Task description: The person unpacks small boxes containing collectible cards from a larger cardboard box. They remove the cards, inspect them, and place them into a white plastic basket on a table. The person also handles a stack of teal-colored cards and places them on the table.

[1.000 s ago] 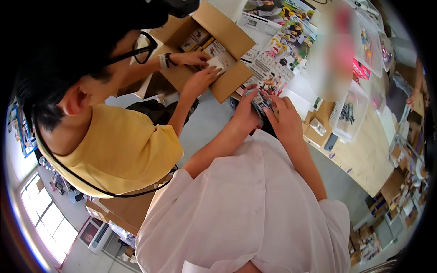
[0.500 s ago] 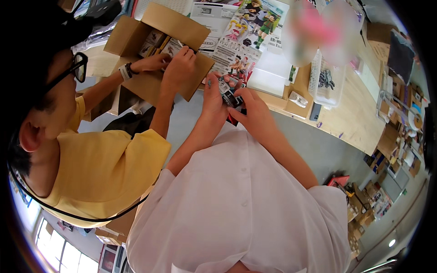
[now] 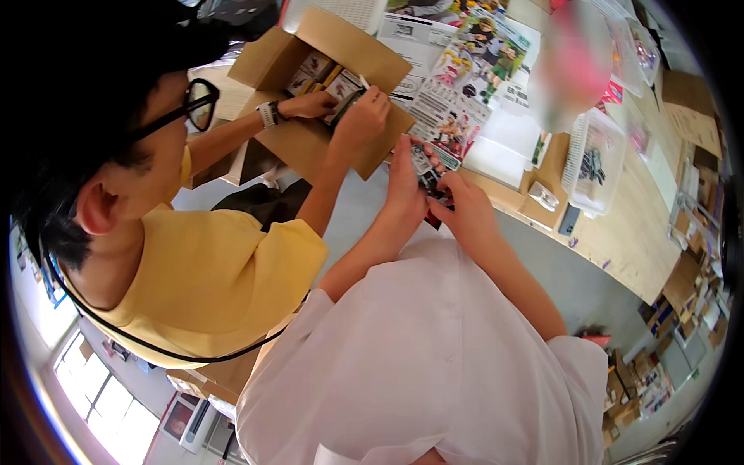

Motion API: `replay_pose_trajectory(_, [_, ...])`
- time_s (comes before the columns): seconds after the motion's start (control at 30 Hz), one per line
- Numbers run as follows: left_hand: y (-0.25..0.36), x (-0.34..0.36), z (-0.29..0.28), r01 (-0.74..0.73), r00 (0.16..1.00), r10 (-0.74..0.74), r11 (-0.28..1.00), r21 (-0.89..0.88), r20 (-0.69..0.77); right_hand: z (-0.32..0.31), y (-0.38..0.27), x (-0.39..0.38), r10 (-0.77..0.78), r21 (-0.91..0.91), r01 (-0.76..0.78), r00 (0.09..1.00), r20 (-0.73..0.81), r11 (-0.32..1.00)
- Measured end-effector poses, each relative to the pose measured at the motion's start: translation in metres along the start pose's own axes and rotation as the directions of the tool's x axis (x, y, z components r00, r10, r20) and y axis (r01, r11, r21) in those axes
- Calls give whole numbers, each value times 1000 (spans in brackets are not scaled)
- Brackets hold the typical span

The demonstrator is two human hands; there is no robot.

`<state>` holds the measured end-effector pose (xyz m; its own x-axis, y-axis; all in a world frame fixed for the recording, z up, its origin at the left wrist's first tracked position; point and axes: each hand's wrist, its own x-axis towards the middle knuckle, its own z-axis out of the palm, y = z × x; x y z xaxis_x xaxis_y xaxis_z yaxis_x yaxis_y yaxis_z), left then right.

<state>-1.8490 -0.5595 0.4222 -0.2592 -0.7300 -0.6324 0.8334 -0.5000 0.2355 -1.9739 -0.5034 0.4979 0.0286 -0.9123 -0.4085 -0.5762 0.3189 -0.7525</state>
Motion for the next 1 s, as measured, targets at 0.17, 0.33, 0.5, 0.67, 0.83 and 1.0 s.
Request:
replay_pose_trajectory(0.17, [4,5,5,-74,996,74,997,5,41,-7,-11,11,95,231,-96,995,14,968])
replay_pose_trajectory(0.33, [5,7,0,-71,989,75,997,-36,127,-7,-3,21,324,664,-352,931,171,660])
replay_pose_trajectory(0.5, [7,0,-1,-45,995,41,998,47,87,-2,-8,19,393,833,-403,885,249,380])
replay_pose_trajectory(0.67, [10,-15,7,-93,988,86,994,50,130,3,-6,24,373,798,-291,923,90,527])
replay_pose_trajectory(0.83, [20,-20,8,-85,989,85,996,-4,120,3,-8,33,278,720,-236,959,63,652])
replay_pose_trajectory(1.0, [39,-20,-14,-214,969,226,970,-117,101,-6,-16,65,197,494,-218,976,96,841])
